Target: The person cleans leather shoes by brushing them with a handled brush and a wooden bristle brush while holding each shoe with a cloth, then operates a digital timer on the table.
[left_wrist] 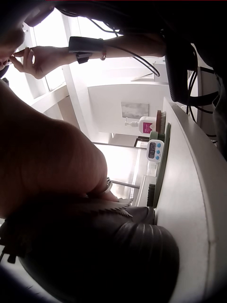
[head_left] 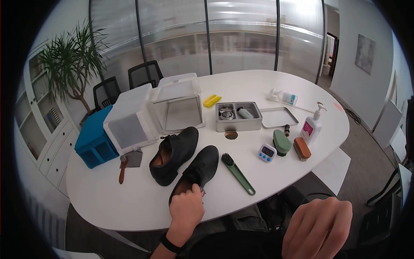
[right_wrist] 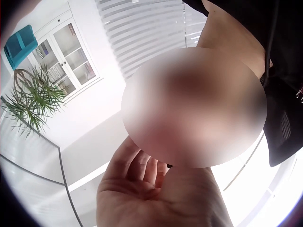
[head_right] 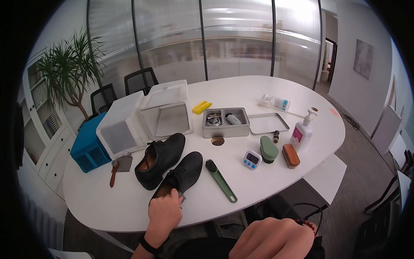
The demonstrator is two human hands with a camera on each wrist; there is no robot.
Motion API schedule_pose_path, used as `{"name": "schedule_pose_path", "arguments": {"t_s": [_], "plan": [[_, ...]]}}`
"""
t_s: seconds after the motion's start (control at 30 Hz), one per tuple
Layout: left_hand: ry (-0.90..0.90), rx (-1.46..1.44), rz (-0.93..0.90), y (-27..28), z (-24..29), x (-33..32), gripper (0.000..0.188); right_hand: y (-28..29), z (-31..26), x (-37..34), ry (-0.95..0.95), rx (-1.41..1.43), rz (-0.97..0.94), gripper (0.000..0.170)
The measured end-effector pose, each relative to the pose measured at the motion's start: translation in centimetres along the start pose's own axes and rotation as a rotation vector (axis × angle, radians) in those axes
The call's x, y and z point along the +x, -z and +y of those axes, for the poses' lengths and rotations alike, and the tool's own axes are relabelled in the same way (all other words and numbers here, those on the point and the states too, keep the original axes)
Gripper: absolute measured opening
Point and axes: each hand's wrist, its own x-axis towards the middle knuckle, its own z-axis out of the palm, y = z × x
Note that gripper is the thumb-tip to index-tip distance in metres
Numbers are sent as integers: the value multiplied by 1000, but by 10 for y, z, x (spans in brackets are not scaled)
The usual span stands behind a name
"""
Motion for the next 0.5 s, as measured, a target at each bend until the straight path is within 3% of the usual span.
{"name": "schedule_pose_path", "arguments": {"t_s": [0.2, 0.33, 0.4, 0.47, 0.5], "plan": [[27, -6, -49, 4, 2, 1, 22, -11, 0, -6, -24, 1, 121, 8], [17, 3, -88, 5, 3, 1, 21, -8, 2, -5, -118, 116, 76, 8], [46, 8, -76, 5, 4, 2, 20, -11, 9, -17, -73, 316, 75, 12], [32, 13, -102, 5, 5, 3, 20, -22, 2, -29, -182, 383, 166, 20], [39, 13, -93, 5, 4, 3, 20, -15, 4, -23, -162, 401, 71, 25]]}}
